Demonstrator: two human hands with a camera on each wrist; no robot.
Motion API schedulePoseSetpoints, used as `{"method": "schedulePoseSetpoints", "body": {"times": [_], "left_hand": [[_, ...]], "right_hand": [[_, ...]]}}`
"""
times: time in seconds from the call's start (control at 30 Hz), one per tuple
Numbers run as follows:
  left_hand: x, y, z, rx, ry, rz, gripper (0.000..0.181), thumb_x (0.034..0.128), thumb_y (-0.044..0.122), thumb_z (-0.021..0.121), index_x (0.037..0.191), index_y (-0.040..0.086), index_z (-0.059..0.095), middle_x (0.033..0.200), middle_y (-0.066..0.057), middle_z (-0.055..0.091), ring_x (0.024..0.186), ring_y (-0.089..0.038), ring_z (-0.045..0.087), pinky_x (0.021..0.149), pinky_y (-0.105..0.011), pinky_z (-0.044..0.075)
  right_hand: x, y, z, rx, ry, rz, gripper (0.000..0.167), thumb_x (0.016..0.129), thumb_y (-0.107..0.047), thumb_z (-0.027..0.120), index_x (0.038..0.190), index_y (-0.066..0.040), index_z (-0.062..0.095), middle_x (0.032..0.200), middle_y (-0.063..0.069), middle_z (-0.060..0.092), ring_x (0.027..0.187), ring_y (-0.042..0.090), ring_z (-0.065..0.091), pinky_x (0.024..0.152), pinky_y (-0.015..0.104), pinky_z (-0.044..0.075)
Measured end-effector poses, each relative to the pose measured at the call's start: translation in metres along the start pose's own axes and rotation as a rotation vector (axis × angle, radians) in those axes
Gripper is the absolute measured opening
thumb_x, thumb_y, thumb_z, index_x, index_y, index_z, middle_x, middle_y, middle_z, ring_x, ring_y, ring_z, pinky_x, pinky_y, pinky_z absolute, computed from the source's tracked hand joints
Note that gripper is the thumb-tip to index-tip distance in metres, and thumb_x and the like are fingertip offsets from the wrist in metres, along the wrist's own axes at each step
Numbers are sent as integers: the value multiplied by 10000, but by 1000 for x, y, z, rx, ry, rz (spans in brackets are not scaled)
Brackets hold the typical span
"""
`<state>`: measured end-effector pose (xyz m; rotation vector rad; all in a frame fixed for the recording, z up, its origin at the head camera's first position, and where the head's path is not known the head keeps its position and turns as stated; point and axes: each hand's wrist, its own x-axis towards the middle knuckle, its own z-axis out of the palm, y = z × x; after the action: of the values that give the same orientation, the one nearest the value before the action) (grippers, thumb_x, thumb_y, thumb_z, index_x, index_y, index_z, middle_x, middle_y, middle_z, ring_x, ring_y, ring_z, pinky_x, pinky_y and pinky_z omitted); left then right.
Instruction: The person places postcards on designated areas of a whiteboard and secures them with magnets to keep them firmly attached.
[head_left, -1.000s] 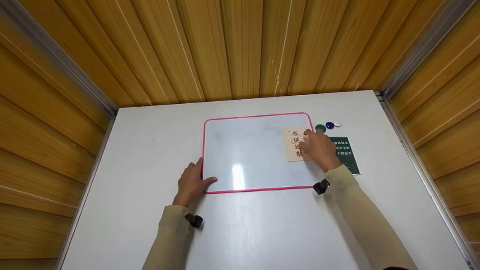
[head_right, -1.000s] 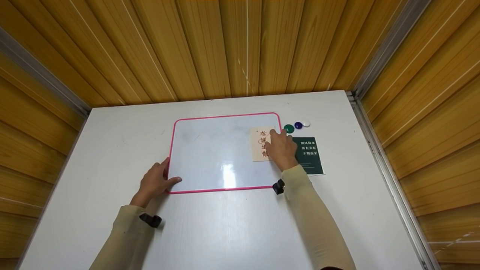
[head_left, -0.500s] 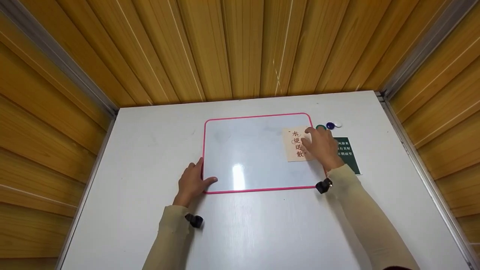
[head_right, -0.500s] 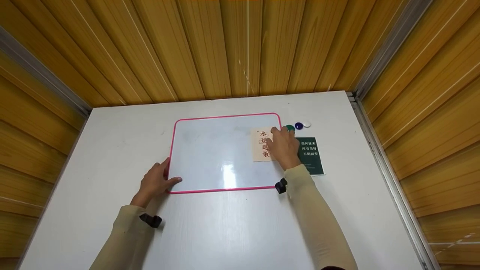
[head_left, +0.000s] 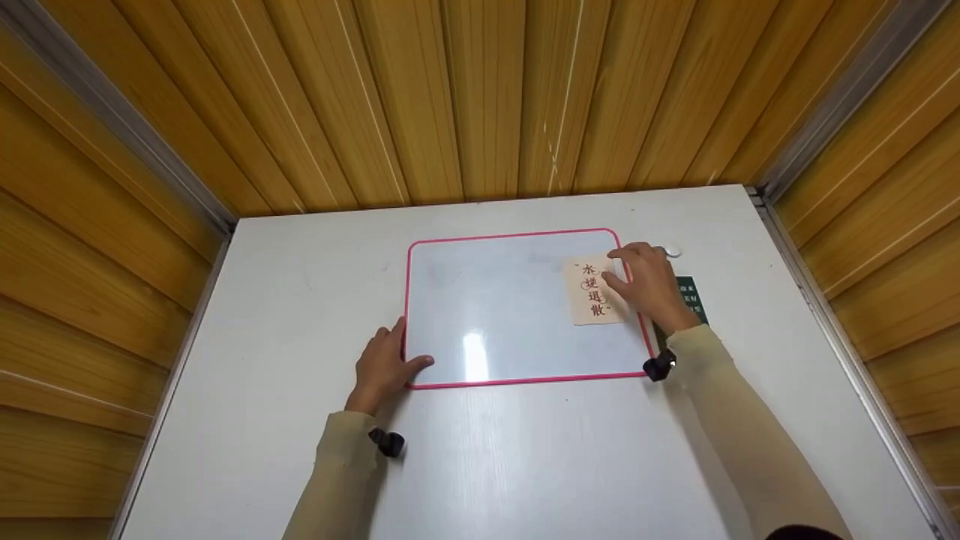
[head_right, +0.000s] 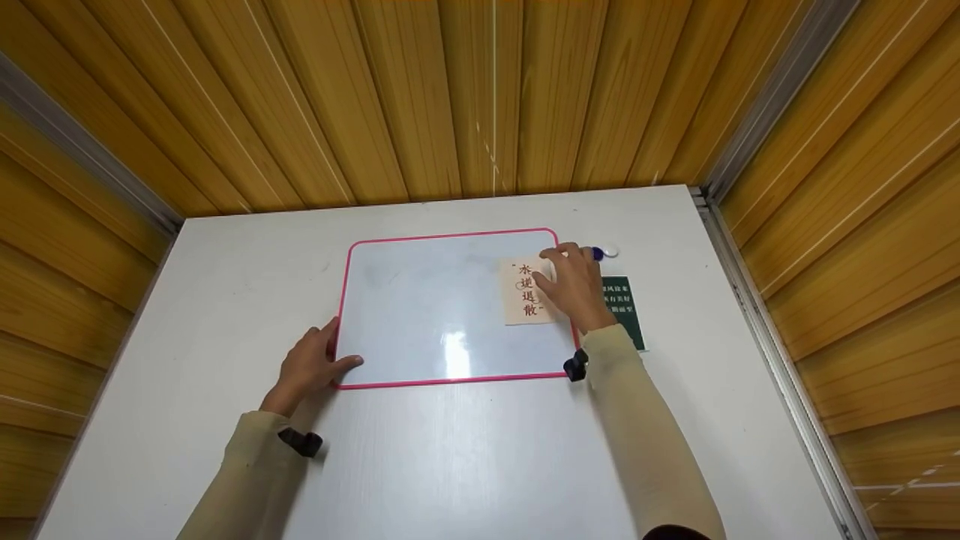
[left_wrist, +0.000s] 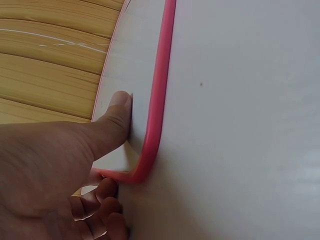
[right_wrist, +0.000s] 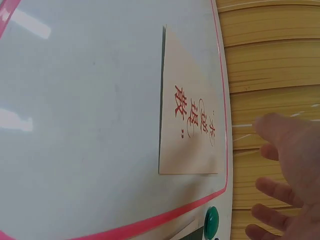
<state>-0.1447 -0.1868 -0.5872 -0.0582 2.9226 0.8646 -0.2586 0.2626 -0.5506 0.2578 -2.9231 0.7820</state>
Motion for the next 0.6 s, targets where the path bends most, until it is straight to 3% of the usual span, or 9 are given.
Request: {"method": "schedulePoseSetpoints", "body": {"times": [0.23,0.6], "left_hand": [[0,2,2,-20,-7,-15,965,835,425,851,1597,85,366,1128,-168,596,988,-298,568,943,-519,507],[1,-1,2,-8,1,-7,958,833,410,857,1593,81,373,1088,-158,592,931,-276,543,889,-487,506]], "right_hand": [[-1,11,-2,-29,5,-1,446,950,-287,751,1336,-83,658,1519,212,442,1379,439,359,1110,624,341],[10,30,-11,-87,-42,20,645,908,-370,778,1453,-112,547,1611,256,271,1484,511,139,1173,686,89]]}}
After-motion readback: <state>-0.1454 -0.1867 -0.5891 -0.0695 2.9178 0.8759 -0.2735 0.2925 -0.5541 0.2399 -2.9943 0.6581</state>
